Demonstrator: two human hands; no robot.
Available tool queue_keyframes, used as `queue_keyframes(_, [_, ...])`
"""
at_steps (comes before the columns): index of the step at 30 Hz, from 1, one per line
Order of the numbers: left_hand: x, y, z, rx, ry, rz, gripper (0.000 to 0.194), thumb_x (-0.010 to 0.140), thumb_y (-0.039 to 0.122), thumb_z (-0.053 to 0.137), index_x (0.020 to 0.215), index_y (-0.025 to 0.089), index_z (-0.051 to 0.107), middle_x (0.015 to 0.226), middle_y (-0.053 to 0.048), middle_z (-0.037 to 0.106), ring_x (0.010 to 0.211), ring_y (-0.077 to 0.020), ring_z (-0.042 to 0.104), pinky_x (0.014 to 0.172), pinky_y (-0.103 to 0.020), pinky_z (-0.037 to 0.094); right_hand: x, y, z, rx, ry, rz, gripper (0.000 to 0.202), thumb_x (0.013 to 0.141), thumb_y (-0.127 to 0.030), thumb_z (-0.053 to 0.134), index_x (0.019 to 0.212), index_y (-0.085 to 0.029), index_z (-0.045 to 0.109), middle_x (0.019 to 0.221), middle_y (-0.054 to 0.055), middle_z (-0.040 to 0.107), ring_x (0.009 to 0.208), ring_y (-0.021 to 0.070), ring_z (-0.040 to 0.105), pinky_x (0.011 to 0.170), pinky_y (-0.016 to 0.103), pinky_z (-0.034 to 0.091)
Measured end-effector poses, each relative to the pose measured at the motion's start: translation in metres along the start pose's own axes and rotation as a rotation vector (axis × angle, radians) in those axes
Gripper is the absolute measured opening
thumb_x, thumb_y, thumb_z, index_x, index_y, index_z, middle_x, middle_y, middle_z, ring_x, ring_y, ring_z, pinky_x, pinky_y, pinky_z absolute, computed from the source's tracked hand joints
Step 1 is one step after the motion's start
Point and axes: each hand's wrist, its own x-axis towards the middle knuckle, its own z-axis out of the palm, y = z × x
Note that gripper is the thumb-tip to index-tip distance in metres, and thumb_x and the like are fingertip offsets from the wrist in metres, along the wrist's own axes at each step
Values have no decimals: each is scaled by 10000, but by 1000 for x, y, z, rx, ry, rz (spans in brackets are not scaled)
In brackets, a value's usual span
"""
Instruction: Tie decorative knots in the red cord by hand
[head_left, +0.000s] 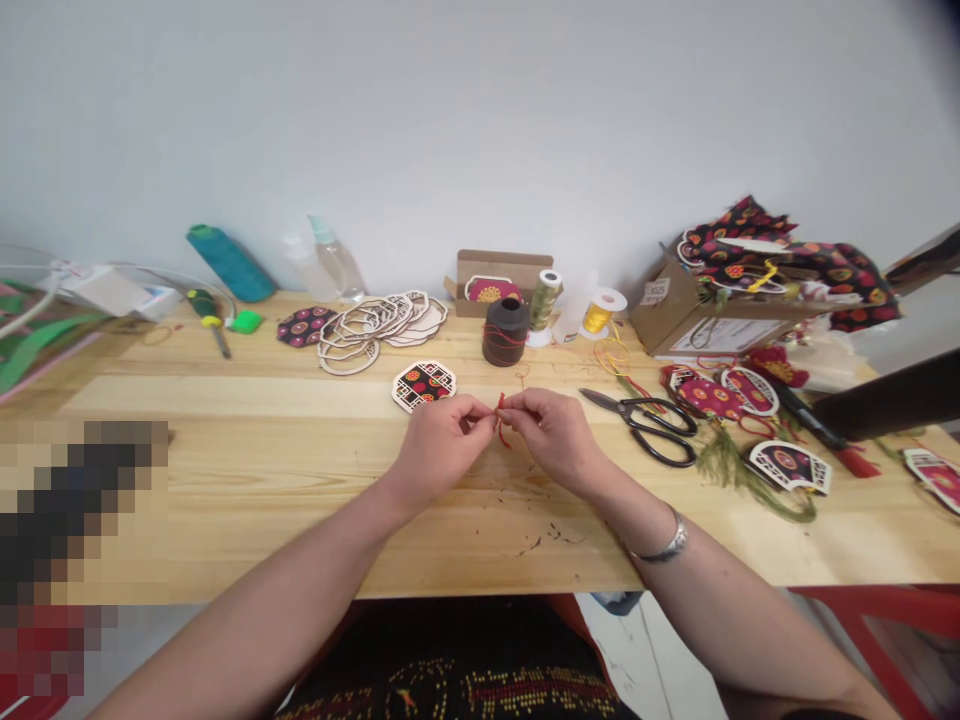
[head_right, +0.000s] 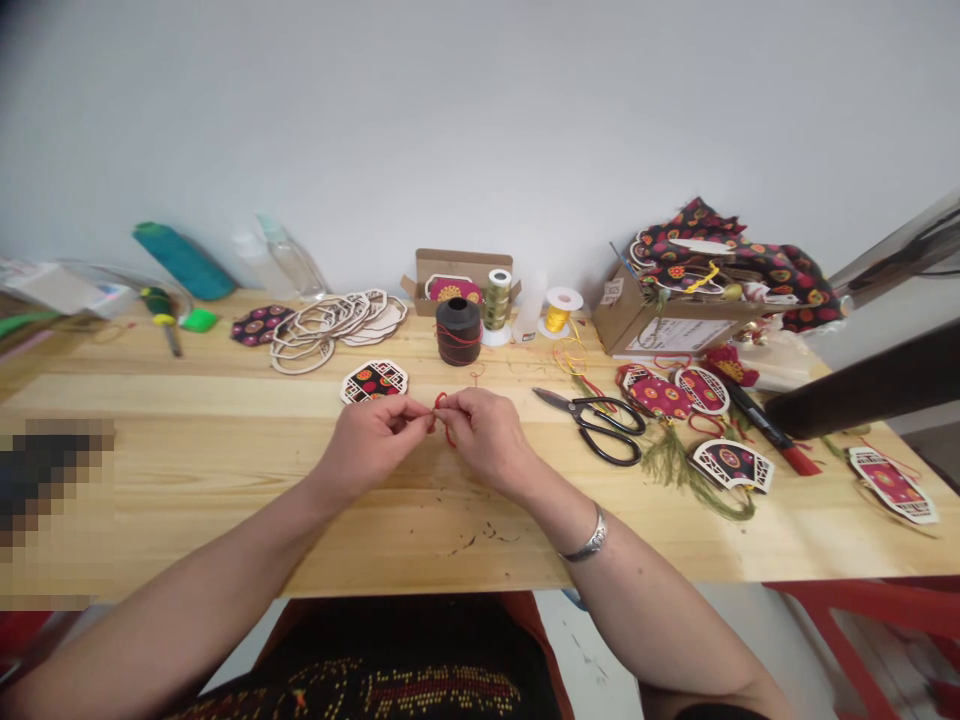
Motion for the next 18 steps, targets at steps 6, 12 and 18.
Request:
queue_keyframes(6, [-1,0,1,37,0,23,169,742,246,547,736,174,700,641,2,683,514,-103,531,517,-209,392,0,1,1,-55,-13,-9,140,812,-152,544,721,-188,644,693,8,663,635,122,582,604,224,411])
queue_keyframes(12, [3,-1,-2,-121,-62,-80,168,728,277,586,734,167,714,686,-10,708,580,-120,574,555,-212,420,1,1,-1,-35,-25,13,177,816,-129,519,693,-184,633,696,10,667,644,121,583,615,225,411])
queue_keyframes(18, [6,4,-5,-180,-79,-181,150,704,265,608,734,155,706,610,2,672,450,-86,462,444,-212,340,2,0,-1,-18,-26,27,172,815,-128,520,699,-181,637,679,5,664,639,120,579,615,224,405])
